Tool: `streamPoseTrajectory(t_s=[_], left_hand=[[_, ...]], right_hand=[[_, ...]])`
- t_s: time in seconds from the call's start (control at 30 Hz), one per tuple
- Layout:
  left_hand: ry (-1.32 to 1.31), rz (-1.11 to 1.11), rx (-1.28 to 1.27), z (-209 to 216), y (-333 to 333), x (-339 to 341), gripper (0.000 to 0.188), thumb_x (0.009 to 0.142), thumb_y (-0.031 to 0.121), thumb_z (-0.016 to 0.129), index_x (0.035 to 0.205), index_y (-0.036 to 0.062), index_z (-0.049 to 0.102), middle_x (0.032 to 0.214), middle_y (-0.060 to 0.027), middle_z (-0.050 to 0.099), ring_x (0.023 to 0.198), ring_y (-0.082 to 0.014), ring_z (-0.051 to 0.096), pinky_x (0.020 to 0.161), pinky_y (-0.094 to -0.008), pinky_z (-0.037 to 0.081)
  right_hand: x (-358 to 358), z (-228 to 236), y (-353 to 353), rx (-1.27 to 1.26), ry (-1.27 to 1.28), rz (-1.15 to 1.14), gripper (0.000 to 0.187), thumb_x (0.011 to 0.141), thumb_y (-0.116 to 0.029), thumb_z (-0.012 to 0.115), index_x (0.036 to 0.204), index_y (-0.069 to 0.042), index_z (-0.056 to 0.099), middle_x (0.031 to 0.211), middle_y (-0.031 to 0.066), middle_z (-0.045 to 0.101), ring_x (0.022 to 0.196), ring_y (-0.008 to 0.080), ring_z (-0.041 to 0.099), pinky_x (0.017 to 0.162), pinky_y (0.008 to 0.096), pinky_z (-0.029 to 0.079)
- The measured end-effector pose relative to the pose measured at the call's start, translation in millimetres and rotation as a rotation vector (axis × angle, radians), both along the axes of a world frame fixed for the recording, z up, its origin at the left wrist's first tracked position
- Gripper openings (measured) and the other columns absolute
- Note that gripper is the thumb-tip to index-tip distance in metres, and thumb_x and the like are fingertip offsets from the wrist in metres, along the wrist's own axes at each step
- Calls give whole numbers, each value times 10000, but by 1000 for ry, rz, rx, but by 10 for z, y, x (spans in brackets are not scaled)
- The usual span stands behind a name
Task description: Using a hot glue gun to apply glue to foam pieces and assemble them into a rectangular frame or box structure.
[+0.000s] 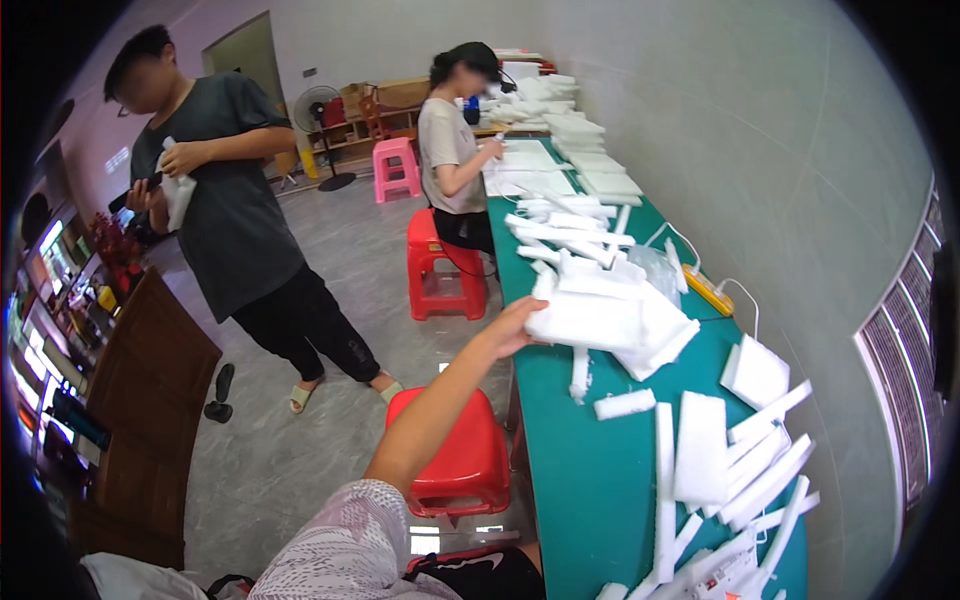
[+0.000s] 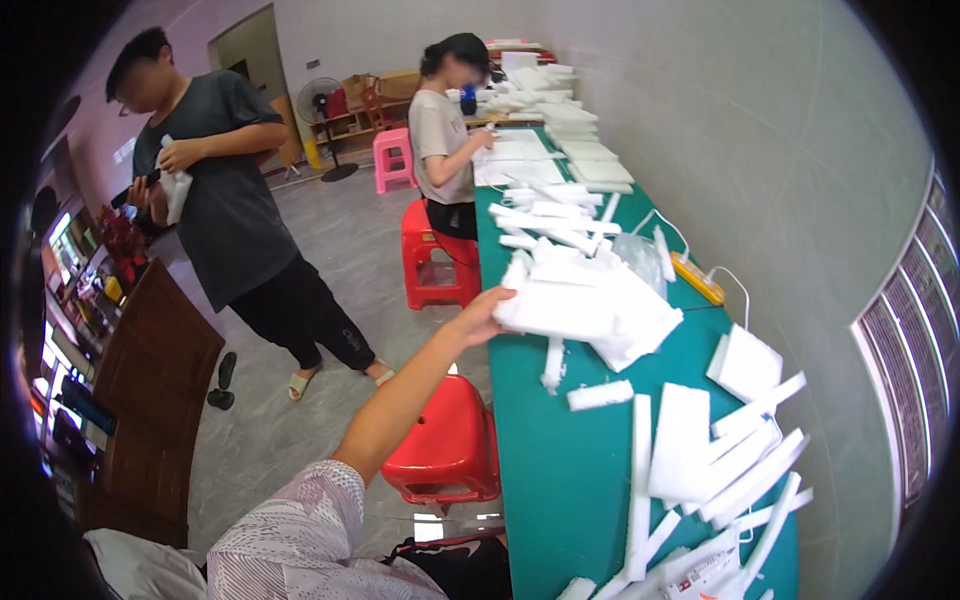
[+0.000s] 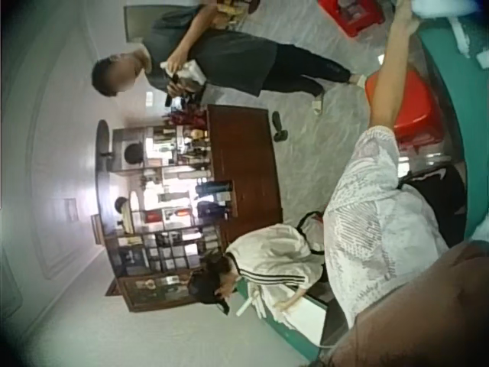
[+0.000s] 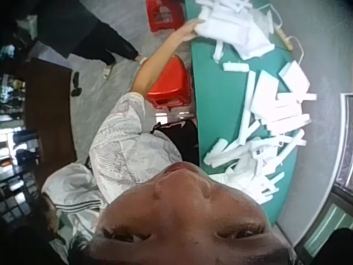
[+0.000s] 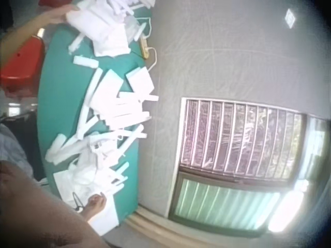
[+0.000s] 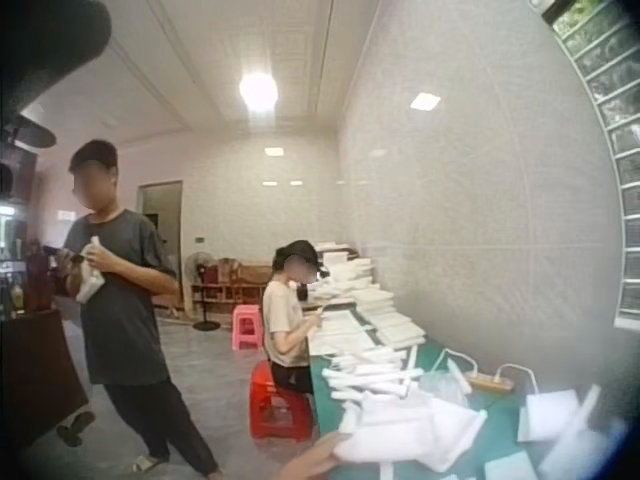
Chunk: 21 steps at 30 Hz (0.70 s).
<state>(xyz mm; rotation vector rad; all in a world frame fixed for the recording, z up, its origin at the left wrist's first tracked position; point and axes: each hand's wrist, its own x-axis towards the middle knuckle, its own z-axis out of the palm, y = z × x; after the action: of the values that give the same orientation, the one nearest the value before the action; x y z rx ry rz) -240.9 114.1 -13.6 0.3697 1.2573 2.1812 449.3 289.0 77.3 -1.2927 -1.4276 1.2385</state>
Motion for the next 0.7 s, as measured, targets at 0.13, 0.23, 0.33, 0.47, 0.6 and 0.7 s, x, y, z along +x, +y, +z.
streamPoseTrajectory(t_s=[0.13, 0.23, 0.33, 0.47, 0.6, 0.7], left_hand=[[-28, -56, 8, 81, 68, 91, 388, 862, 290, 598, 1166, 75, 486, 1083, -103, 595, 938, -261, 630, 684, -428, 552], [5, -39, -133, 268, -185, 22, 451, 854, 292, 583, 1220, 48, 486, 1091, -93, 614, 948, -231, 633, 731, -393, 547], [112, -66, -154, 698, -282, 45, 530, 827, 261, 598, 1284, 36, 455, 1152, -88, 595, 1020, -200, 602, 841, -342, 511], [560, 55, -110, 1112, -404, 208, 688, 803, 112, 667, 1377, 5, 303, 1160, -120, 585, 1018, -182, 587, 879, -290, 470], [825, 133, -98, 1160, -335, 768, 883, 741, 46, 718, 1439, 50, 178, 1278, -138, 507, 1077, -213, 561, 884, -308, 454], [917, 147, -91, 1175, -483, 1313, 949, 706, 45, 739, 1449, 67, 149, 1315, -136, 475, 1155, -224, 506, 952, -350, 407]], right_hand=[[427, -160, 13, -41, 41, -114, 196, 907, -151, 553, 1021, 5, 586, 679, 33, 535, 570, 114, 497, 467, 201, 389], [426, -201, -51, -82, -45, -121, 188, 905, -142, 549, 1020, 1, 588, 692, 41, 550, 573, 114, 505, 471, 194, 395], [339, -73, -130, -94, -125, -176, 180, 902, -122, 541, 1026, -2, 590, 705, 47, 561, 574, 111, 503, 470, 195, 393], [38, 77, -219, -57, -113, -218, 183, 901, -113, 540, 1039, -4, 589, 710, 47, 561, 567, 101, 484, 475, 199, 378], [191, 16, -140, -149, -79, -111, 186, 908, -114, 534, 1046, 1, 583, 718, 47, 559, 575, 94, 470, 487, 198, 365], [167, -19, -123, -138, -83, -104, 188, 909, -114, 534, 1048, 2, 583, 720, 47, 559, 577, 94, 470, 488, 199, 364]])
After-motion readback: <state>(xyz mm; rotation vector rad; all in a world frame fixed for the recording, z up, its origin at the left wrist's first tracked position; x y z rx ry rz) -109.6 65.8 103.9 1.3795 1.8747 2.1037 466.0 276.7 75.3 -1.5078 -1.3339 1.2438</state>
